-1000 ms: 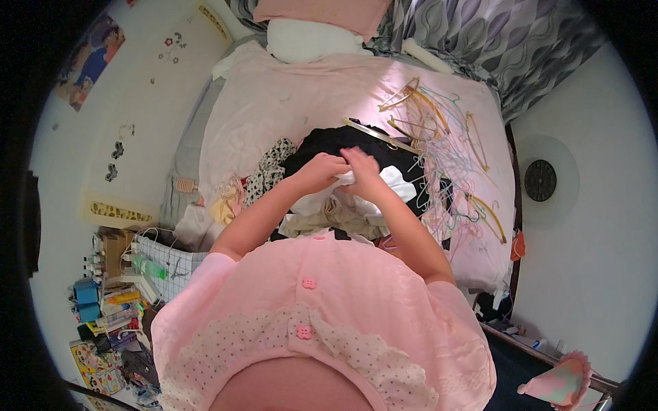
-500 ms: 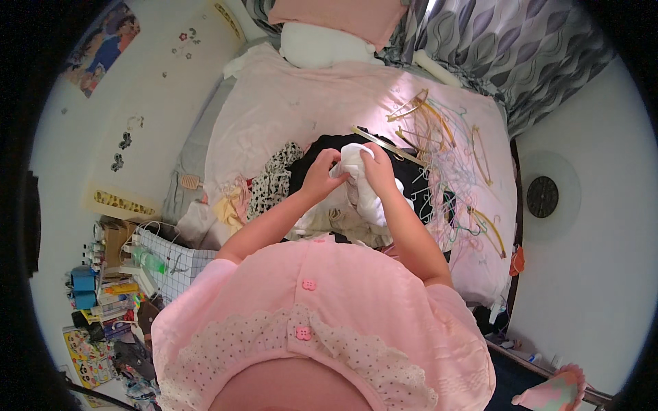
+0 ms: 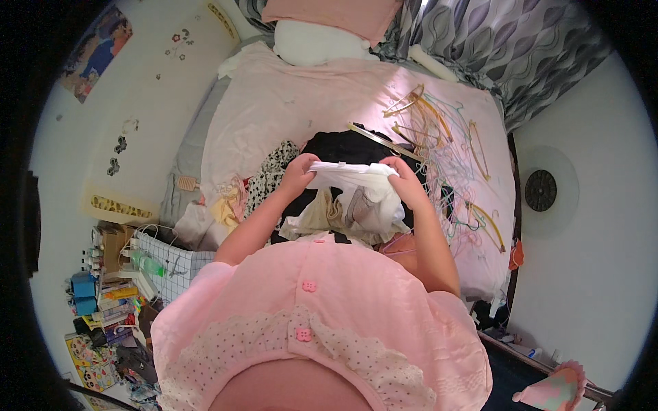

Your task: The person picks up clothes from a bed, inserts hangers into them, and hangs them onto a clothes rack.

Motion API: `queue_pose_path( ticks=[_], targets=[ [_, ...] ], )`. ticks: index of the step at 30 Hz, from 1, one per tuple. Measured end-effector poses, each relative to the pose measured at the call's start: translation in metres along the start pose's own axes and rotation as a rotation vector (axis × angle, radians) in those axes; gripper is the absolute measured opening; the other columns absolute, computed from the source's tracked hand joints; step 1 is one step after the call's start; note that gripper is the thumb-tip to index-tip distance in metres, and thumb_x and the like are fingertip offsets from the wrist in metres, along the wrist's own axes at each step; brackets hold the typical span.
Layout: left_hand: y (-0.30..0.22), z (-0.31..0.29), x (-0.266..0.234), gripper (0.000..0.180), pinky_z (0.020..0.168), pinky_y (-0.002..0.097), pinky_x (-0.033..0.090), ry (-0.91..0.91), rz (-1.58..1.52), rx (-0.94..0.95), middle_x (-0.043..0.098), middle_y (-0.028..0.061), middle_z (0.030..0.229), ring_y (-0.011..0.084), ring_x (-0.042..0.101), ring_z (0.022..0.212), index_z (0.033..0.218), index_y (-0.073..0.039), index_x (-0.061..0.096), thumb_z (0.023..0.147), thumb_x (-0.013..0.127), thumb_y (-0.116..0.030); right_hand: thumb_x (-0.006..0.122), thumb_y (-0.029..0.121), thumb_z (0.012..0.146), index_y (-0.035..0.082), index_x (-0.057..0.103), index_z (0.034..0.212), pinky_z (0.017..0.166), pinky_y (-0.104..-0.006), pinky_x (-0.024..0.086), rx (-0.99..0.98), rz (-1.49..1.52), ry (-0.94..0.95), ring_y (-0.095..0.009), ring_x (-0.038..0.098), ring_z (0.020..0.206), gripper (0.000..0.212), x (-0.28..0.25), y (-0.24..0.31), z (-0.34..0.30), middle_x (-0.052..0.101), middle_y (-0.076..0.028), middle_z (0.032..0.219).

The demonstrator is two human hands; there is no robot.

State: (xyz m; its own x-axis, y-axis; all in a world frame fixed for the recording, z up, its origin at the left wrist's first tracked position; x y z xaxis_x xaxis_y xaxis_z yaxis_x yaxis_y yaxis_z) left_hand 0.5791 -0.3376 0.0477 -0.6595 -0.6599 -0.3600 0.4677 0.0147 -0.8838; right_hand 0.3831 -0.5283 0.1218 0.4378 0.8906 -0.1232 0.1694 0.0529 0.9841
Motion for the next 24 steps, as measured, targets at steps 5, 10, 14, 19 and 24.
queue_pose_path(
  ticks=[5, 10, 14, 19, 24],
  targets=[
    [-0.028, 0.01, -0.016, 0.025, 0.072, 0.0307, 0.045, -0.009, -0.007, -0.02, 0.058, 0.0116, 0.082, 0.0252, 0.058, 0.081, 0.093, -0.004, 0.054, 0.068, 0.056, -0.001, 0.048, 0.004, 0.069, 0.002, 0.048, 0.11, 0.082, -0.0258, 0.04, 0.099, -0.209, 0.248, -0.013, 0.05, 0.092, 0.041, -0.008, -0.031, -0.012, 0.054, -0.004, 0.098],
    [-0.027, 0.017, -0.022, 0.024, 0.072, 0.0281, 0.044, 0.073, 0.058, 0.069, 0.056, 0.0059, 0.084, 0.018, 0.054, 0.081, 0.092, -0.003, 0.053, 0.069, 0.056, 0.004, 0.053, 0.007, 0.067, 0.006, 0.047, 0.113, 0.082, -0.0292, 0.04, 0.079, -0.457, 0.327, -0.019, 0.051, 0.091, 0.046, 0.021, -0.035, -0.013, 0.054, -0.01, 0.095],
    [-0.014, 0.017, -0.03, 0.022, 0.07, 0.0284, 0.044, 0.147, 0.138, 0.052, 0.053, 0.0068, 0.079, 0.0193, 0.053, 0.079, 0.087, -0.001, 0.053, 0.067, 0.062, 0.002, 0.058, 0.01, 0.065, 0.004, 0.051, 0.105, 0.078, -0.0313, 0.042, -0.092, -0.536, 0.339, -0.024, 0.055, 0.087, 0.041, 0.024, -0.055, -0.005, 0.057, -0.015, 0.091],
    [0.001, 0.009, -0.039, 0.024, 0.057, 0.0326, 0.039, 0.256, 0.3, 0.101, 0.046, 0.0101, 0.068, 0.0249, 0.046, 0.064, 0.069, 0.0, 0.047, 0.065, 0.069, -0.008, 0.063, 0.017, 0.066, 0.002, 0.059, 0.088, 0.068, -0.0379, 0.045, -0.018, -1.023, 0.21, -0.031, 0.058, 0.077, 0.027, 0.011, -0.054, -0.006, 0.059, -0.017, 0.085],
    [-0.001, 0.002, -0.041, 0.026, 0.057, 0.0331, 0.039, 0.302, 0.405, 0.102, 0.047, 0.0114, 0.065, 0.0273, 0.047, 0.062, 0.066, 0.0, 0.046, 0.066, 0.069, -0.011, 0.067, 0.021, 0.066, 0.001, 0.061, 0.08, 0.064, -0.0334, 0.046, -0.028, -0.987, 0.101, -0.025, 0.058, 0.07, 0.025, -0.006, -0.065, -0.008, 0.061, -0.01, 0.079]
  ],
)
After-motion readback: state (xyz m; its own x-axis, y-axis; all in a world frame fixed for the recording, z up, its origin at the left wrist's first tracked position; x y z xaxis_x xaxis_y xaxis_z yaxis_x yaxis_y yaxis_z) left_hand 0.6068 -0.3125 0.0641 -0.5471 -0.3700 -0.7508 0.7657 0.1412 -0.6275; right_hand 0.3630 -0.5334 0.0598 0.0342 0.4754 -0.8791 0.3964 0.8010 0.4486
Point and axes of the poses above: each hand's wrist, its own z-axis towards the middle knuckle, its own x-axis out of the palm, y = z × x, the point moved 1 cm from there along z, towards the middle knuckle
